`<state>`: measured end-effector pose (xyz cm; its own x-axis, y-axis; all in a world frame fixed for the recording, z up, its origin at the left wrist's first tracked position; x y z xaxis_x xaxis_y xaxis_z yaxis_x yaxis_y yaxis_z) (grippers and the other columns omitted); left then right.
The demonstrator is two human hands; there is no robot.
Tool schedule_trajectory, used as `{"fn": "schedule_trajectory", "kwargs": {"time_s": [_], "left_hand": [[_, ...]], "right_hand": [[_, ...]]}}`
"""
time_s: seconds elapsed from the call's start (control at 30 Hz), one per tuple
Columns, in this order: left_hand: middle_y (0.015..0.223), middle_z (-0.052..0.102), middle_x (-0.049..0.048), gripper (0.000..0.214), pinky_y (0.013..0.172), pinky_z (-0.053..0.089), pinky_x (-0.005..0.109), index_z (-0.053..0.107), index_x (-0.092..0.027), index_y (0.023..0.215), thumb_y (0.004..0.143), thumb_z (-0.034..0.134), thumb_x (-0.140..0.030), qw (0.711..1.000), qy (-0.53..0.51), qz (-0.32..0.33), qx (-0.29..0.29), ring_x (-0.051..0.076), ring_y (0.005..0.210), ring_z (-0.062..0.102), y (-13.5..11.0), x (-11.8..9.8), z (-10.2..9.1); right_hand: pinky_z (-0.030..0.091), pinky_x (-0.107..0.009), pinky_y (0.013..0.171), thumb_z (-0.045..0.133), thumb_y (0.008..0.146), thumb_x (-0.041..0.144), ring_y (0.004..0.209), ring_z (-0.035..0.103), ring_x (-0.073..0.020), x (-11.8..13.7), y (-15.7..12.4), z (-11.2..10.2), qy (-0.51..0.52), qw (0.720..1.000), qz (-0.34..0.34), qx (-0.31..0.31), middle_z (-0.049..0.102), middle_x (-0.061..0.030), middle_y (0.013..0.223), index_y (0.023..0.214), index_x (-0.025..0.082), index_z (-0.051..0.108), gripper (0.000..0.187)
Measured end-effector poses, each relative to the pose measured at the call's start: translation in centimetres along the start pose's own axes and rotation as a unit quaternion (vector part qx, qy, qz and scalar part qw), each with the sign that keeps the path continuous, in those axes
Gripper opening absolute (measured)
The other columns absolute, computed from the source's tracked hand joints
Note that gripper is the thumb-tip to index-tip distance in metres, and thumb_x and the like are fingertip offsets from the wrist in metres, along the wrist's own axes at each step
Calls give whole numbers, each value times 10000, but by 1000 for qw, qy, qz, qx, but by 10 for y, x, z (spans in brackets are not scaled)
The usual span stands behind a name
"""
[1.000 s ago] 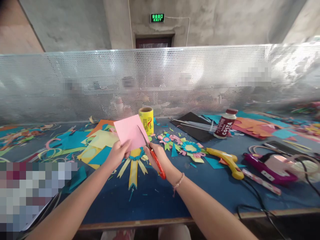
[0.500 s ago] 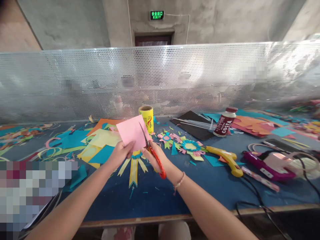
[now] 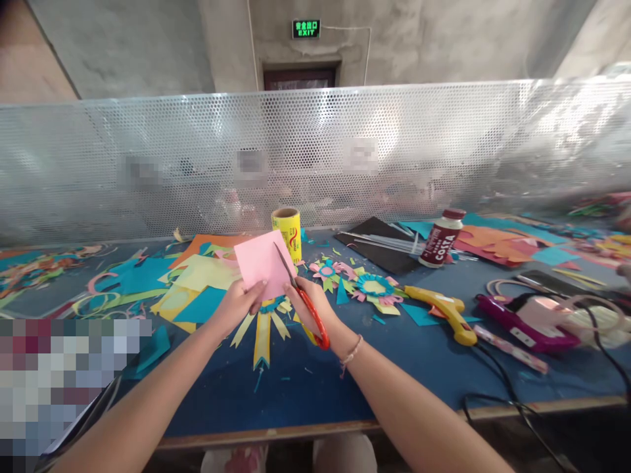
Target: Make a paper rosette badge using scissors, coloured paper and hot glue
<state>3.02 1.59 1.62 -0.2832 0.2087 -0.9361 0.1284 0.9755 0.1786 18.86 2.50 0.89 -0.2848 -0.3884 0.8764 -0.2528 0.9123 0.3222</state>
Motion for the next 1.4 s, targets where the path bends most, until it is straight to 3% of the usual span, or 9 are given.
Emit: {"fn": "schedule_trajectory", "kwargs": {"time_s": [0.27, 0.5, 0.67, 0.9, 1.07, 1.2, 1.4], "left_hand": [[381, 408, -23, 510, 447, 306, 219, 432, -165, 481, 831, 458, -534, 1000, -5, 0, 4, 78, 369, 377, 2, 4, -1], [380, 415, -29, 492, 439, 296, 218, 447, -162, 498, 833, 467, -522, 1000, 2, 0, 3, 80, 368, 382, 2, 3, -1], [367, 407, -25, 522, 460, 315, 224, 437, -162, 458, 848, 446, -509, 999, 37, 5, 36, 78, 364, 378, 1, 1, 2], [351, 392, -28, 523, 459, 311, 228, 427, -168, 457, 840, 455, -522, 998, 45, -3, 46, 79, 357, 368, -1, 2, 3], [361, 404, -29, 521, 456, 301, 224, 441, -164, 479, 840, 450, -539, 998, 29, 5, 60, 75, 361, 362, -1, 4, 5], [363, 397, -39, 489, 444, 290, 222, 447, -166, 508, 827, 475, -536, 998, 9, -12, 53, 74, 357, 354, -1, 5, 7], [355, 393, -32, 513, 453, 300, 225, 442, -164, 473, 834, 464, -529, 998, 16, -6, 64, 76, 353, 363, -1, 6, 8]], "right_hand": [[387, -245, 555, 550, 801, 424, 607, 454, -110, 11, -3, 2, 15, 998, -51, 44, 565, -26, 743, 852, 166, 505, 266], [342, -224, 488, 574, 780, 490, 536, 400, -90, 15, -8, 3, 66, 997, -16, 48, 474, 30, 603, 798, 178, 494, 322], [383, -243, 523, 541, 792, 534, 566, 429, -106, 16, -8, 2, 109, 992, -22, 55, 495, 22, 643, 874, 193, 492, 355], [374, -232, 508, 537, 783, 568, 550, 455, -96, 11, -5, 0, 92, 995, -9, 22, 492, 27, 626, 749, 194, 447, 386], [288, -221, 413, 421, 848, 571, 422, 365, -76, 9, -2, 1, 77, 997, 11, 17, 401, 52, 488, 709, 189, 429, 406], [273, -216, 404, 440, 837, 560, 428, 350, -79, 8, -2, -1, 64, 998, 16, -4, 391, 55, 483, 713, 189, 440, 391], [429, -248, 547, 530, 806, 496, 575, 491, -123, 8, -5, 3, 130, 991, -17, 28, 521, 21, 617, 844, 205, 533, 294]]}}
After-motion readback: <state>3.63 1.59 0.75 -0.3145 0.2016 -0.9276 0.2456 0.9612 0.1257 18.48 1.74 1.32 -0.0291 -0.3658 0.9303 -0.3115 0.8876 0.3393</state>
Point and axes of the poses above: each hand's wrist, its own y-axis towards the middle knuckle, its own z-axis out of the palm, x = y × z, the point moved 4 cm from there along y, towards the middle knuckle
